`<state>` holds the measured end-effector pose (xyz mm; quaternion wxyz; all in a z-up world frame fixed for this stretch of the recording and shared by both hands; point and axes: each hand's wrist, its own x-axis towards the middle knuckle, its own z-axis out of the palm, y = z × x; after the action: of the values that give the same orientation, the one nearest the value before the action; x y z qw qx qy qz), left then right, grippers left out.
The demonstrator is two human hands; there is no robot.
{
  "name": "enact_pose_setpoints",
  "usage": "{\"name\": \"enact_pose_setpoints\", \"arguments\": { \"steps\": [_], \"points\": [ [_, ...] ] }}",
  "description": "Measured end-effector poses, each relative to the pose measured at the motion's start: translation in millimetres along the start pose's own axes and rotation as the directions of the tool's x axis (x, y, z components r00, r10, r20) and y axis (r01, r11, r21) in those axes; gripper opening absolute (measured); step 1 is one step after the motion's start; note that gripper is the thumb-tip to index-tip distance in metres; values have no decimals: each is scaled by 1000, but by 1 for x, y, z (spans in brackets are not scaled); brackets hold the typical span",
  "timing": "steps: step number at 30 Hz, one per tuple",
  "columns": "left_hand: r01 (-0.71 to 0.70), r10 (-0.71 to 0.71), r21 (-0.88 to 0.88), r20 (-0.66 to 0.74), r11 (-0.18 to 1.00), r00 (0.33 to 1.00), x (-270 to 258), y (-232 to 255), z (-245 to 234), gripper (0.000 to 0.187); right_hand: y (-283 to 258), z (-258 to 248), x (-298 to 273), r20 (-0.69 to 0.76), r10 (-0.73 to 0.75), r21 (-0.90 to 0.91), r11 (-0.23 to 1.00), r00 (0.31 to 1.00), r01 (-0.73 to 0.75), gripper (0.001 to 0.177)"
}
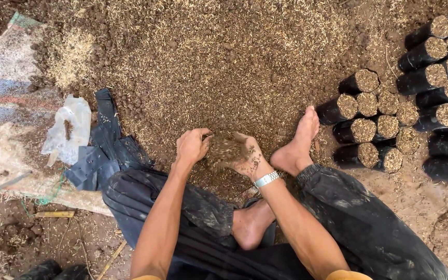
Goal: Filling small black plastic nursery bags with a soil and rice husk mixture by hand.
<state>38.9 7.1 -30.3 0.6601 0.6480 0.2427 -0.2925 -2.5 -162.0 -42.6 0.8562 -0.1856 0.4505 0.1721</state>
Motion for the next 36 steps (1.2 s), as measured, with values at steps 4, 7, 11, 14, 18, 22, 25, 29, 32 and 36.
{"name": "enact_pose_setpoints", "arguments": {
  "steps": [4,7,11,14,18,22,25,29,32,36],
  "points": [
    [-277,291,401,26,873,956,58,-45,-13,30,9,18,-54,135,-278,-870,426,951,248,35],
    [-283,290,349,32,894,956,44,-36,-11,12,26,37,-69,458,-424,-881,-335,782,334,31],
    [-350,523,757,13,552,852,54,-60,2,24,44,-16,69,602,-343,-680,-693,721,238,22],
    [-367,440,878,210,308,873,29,-39,-8,26,23,17,-16,582,-341,-799,-411,738,440,22],
    [-377,535,914,245,151,809,17,-39,-12,19,13,-40,-9,413,-678,-806,38,608,591,20],
    [-434,457,747,197,503,868,28,-53,-11,36,27,-47,-37,-68,107,-417,900,992,-125,114],
    [-503,517,768,266,396,814,9,-45,-12,36,36,-35,-44,-49,259,-178,948,965,-263,131],
    [-605,665,796,448,8,598,-28,-13,-21,29,11,-53,26,13,164,260,952,986,-162,137],
    [-625,634,778,454,59,626,-29,-9,-21,33,-10,-35,70,-32,20,216,976,999,-13,129],
    [-644,610,741,426,187,668,-36,-8,-12,32,-19,6,87,-191,-90,134,984,977,117,143]
  ]
}}
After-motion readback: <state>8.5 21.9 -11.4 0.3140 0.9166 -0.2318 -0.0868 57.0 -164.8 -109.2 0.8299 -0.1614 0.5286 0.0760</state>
